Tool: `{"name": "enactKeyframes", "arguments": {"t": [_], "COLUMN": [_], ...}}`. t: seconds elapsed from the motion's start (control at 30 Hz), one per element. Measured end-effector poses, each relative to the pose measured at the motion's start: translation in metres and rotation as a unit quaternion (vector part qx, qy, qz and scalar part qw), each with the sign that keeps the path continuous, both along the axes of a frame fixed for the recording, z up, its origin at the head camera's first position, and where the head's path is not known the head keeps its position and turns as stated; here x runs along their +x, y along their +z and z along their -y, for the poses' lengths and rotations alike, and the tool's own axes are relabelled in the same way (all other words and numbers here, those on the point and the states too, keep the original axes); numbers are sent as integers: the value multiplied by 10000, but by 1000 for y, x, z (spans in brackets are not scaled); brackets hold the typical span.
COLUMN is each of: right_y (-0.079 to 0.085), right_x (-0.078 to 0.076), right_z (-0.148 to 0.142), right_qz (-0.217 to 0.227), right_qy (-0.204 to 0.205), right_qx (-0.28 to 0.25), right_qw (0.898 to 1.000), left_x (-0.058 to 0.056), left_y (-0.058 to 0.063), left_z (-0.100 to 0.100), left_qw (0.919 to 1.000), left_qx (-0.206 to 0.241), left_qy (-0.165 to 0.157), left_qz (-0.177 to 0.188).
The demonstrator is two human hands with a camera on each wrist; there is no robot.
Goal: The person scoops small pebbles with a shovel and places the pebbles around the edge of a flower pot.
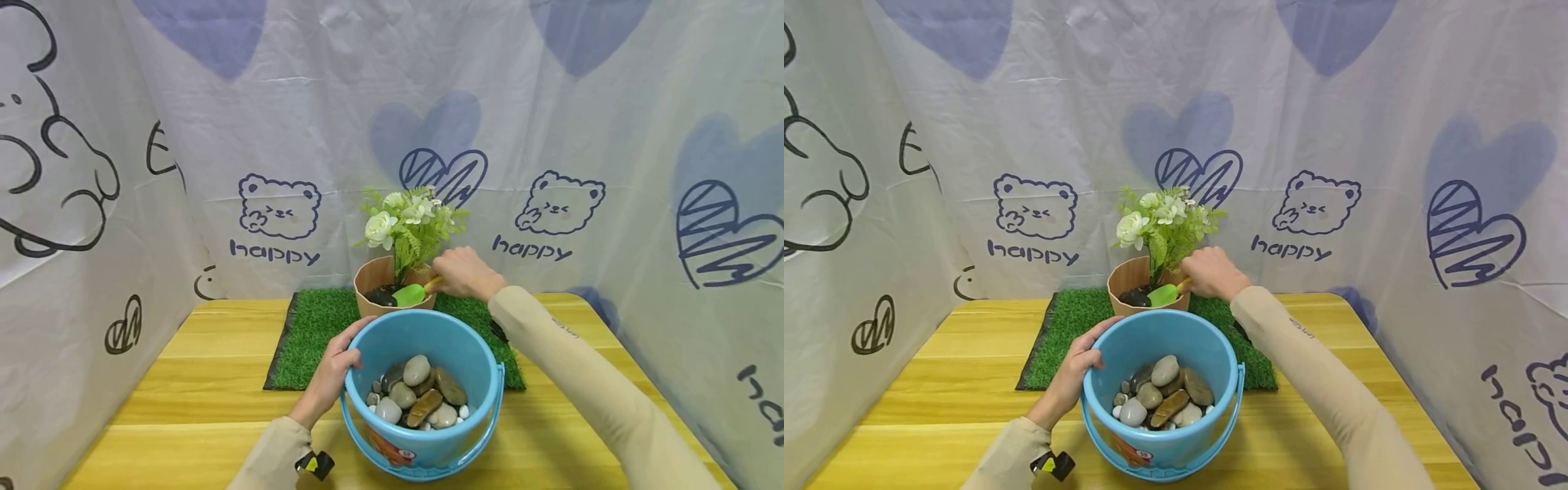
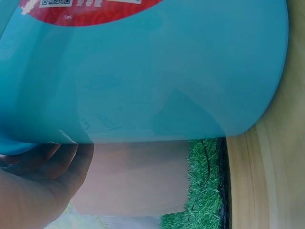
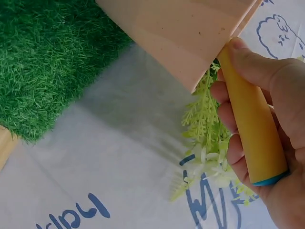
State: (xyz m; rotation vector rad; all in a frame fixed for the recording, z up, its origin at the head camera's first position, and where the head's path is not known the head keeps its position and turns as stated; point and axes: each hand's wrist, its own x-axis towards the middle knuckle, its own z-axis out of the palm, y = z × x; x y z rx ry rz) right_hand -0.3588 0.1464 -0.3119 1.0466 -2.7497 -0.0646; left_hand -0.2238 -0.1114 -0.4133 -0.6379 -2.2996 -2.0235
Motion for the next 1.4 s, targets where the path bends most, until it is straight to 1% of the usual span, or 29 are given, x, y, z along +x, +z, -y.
{"name": "enactKeyframes", "arguments": {"t": [0.13,0.33,0.43,0.53,0.63,0.8,0.93,1.07,1.2,1.4], "right_y": [3,9,11,15,18,20,16,12,7,-3], "right_x": [3,9,12,13,15,16,16,16,16,18], "right_z": [0,-2,-4,-5,-4,-4,-6,-10,-14,-20], "right_qz": [-159,-650,-713,-707,-647,-418,-340,-342,-241,-74], "right_qy": [54,133,97,67,137,169,129,13,-92,13], "right_qx": [153,310,305,165,-1,-82,-146,-168,-194,-361], "right_qw": [9997,9973,9969,9973,9978,9989,9992,9993,9995,9993], "left_x": [0,0,1,1,2,2,2,1,1,2], "left_y": [1,0,0,0,0,0,0,-1,0,2], "left_z": [-1,-1,-2,-2,-1,-1,-1,-2,-3,-2], "left_qw": [10000,10000,9999,10000,10000,10000,10000,10000,10000,10000], "left_qx": [18,59,77,31,5,15,5,15,-4,10], "left_qy": [-29,17,-6,-13,44,29,26,-28,-76,-9], "left_qz": [12,45,82,85,50,25,40,23,1,66]}}
